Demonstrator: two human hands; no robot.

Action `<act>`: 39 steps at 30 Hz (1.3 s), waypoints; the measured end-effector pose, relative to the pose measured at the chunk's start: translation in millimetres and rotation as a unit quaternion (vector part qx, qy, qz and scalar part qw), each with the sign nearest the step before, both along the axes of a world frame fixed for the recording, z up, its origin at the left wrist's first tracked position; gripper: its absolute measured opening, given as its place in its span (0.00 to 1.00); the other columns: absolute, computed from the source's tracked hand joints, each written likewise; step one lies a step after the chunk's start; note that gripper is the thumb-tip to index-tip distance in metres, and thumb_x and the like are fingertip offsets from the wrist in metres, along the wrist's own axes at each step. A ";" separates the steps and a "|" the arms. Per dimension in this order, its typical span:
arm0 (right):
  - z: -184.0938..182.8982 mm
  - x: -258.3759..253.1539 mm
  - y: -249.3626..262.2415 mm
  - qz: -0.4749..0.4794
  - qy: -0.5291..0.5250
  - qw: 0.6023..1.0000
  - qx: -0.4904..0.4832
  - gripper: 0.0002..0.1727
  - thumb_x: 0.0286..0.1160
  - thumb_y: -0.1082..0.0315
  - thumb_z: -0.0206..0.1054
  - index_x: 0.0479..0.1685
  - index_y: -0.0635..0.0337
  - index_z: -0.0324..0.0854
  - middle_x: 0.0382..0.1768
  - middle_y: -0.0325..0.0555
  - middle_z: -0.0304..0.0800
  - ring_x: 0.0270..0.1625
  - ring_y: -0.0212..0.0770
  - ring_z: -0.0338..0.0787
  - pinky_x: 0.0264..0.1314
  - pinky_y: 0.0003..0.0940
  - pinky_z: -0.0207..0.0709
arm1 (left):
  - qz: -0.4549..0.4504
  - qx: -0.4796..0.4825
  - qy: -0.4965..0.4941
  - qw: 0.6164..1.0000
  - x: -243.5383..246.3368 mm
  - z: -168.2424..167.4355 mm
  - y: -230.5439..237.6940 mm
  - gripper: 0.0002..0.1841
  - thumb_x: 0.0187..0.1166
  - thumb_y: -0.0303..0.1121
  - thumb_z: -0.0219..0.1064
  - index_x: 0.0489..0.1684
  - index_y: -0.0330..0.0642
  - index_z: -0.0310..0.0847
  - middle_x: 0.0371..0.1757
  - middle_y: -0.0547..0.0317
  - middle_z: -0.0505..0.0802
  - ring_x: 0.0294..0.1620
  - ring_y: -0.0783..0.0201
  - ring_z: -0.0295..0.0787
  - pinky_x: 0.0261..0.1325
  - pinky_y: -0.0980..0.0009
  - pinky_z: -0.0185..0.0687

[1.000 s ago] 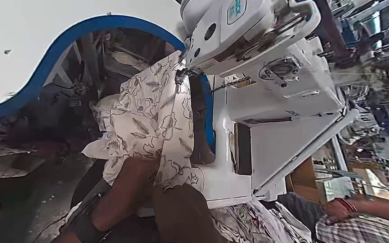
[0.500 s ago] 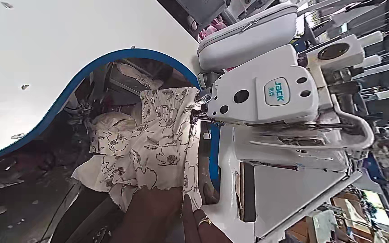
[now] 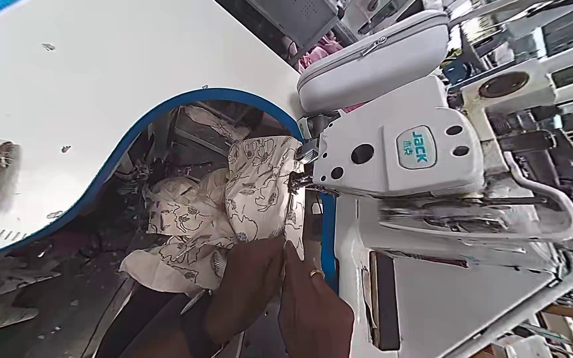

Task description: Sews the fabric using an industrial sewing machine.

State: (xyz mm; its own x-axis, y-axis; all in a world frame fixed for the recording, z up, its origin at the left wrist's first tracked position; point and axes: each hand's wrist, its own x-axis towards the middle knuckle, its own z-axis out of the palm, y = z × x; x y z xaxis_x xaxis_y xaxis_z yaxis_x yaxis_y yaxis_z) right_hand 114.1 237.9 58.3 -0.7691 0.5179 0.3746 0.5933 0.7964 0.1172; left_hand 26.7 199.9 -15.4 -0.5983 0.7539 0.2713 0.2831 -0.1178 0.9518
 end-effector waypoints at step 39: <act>24.4 63.8 -24.8 0.090 -0.129 0.970 -0.186 0.06 0.64 0.74 0.66 0.26 0.61 0.88 0.20 0.51 0.85 0.18 0.47 0.87 0.15 0.37 0.75 | -0.006 0.094 0.099 0.991 36.7 -19.5 -60.3 0.12 0.82 0.29 0.59 0.38 0.36 0.90 0.20 0.55 0.89 0.22 0.67 0.85 0.29 0.76 0.78</act>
State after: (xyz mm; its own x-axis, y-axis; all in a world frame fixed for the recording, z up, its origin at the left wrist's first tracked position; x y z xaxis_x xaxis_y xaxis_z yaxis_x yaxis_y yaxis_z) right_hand 177.9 213.1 82.6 -0.9026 0.4295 -0.0284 0.4304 0.8998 -0.0715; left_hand 63.4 139.5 -34.8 -0.5110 0.6855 0.5187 0.4587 -0.2929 0.8389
